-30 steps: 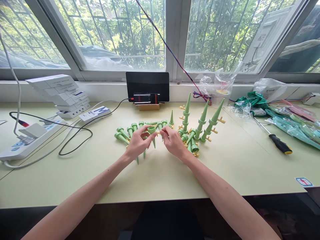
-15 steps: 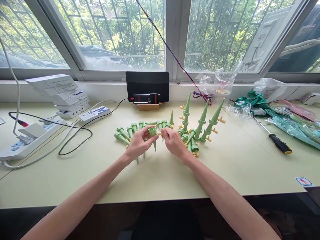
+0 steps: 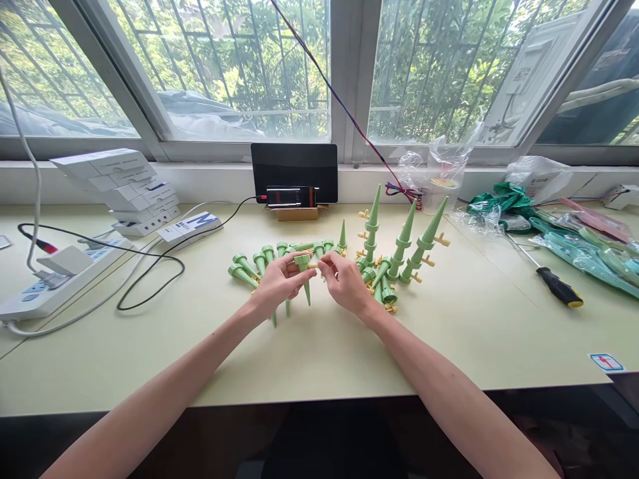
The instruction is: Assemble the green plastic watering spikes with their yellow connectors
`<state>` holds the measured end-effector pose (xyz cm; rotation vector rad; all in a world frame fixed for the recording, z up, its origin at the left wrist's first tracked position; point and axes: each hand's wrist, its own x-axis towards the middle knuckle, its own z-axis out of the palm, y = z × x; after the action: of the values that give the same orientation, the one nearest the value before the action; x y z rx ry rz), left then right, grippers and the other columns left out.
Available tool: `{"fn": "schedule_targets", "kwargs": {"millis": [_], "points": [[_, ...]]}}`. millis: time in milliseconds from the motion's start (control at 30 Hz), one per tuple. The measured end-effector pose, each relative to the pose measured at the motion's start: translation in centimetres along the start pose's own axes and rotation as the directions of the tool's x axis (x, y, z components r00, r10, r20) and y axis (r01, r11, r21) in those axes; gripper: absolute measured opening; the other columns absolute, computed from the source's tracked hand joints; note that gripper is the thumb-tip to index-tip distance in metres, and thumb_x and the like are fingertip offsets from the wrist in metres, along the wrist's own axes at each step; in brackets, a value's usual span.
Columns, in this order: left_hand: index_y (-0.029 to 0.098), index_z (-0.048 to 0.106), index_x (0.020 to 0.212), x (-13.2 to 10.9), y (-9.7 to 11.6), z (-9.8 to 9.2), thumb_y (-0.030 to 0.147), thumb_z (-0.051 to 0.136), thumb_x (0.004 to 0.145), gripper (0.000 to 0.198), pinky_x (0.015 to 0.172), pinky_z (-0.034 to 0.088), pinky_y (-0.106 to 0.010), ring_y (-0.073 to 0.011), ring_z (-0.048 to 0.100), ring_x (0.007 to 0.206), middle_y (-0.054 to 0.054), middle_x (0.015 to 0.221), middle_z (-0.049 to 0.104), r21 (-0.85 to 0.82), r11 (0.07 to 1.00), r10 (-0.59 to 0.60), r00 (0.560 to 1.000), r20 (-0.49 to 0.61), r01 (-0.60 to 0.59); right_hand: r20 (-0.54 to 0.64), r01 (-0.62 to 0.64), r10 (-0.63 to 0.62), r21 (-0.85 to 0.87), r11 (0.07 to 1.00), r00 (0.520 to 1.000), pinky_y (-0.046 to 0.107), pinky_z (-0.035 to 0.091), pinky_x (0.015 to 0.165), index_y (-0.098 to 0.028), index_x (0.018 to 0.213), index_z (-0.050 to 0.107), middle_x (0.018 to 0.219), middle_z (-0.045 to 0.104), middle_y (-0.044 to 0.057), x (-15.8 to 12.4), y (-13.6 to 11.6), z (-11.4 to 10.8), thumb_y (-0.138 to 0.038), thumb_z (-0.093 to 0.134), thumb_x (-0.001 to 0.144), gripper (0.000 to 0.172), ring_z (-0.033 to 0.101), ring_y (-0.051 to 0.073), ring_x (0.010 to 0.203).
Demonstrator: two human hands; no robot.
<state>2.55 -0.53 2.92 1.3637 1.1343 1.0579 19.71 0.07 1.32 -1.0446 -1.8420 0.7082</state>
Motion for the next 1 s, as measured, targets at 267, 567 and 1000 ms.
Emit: {"fn": "schedule_targets", "kwargs": {"millis": [267,567,1000], "points": [[0.018,0.060,0.120,-0.18,0.15,0.02,0.040,0.076,0.071,0.057,0.038,0.029,-0.019,-0.0053,0.040,0.046,0.000,0.073,0.060,0.018,1.000,0.018,0.999,0.036,-0.018,0.002,-0.016,0.016,-0.048,0.999,1.000,0.027,0.035,0.054,-0.021,0.078,0.049,0.058,0.047,-0.003,0.01,0.01,-0.04,-0.043,0.040,0.099,0.031,0.042,0.013,0.051],[0.020,0.060,0.121,-0.05,-0.28,-0.14,0.039,0.075,0.072,0.055,0.040,0.030,-0.020,-0.0058,0.041,0.048,-0.002,0.080,0.065,0.062,0.996,0.057,0.995,0.084,-0.062,-0.021,0.002,-0.003,-0.081,0.997,1.000,0.028,0.030,0.052,-0.022,0.065,0.039,0.057,0.042,-0.002,0.13,0.27,0.15,-0.047,0.035,0.100,0.043,0.035,0.012,0.050],[0.019,0.064,0.106,0.15,-0.15,-0.22,0.039,0.079,0.067,0.046,0.040,0.020,-0.020,-0.0034,0.031,0.046,0.002,0.069,0.053,-0.078,0.996,-0.038,0.995,0.091,0.045,0.017,-0.009,0.009,-0.001,1.000,1.000,0.026,0.037,0.055,-0.021,0.083,0.052,0.065,0.053,-0.002,-0.02,-0.04,0.04,-0.043,0.043,0.098,0.028,0.046,0.013,0.055]]}}
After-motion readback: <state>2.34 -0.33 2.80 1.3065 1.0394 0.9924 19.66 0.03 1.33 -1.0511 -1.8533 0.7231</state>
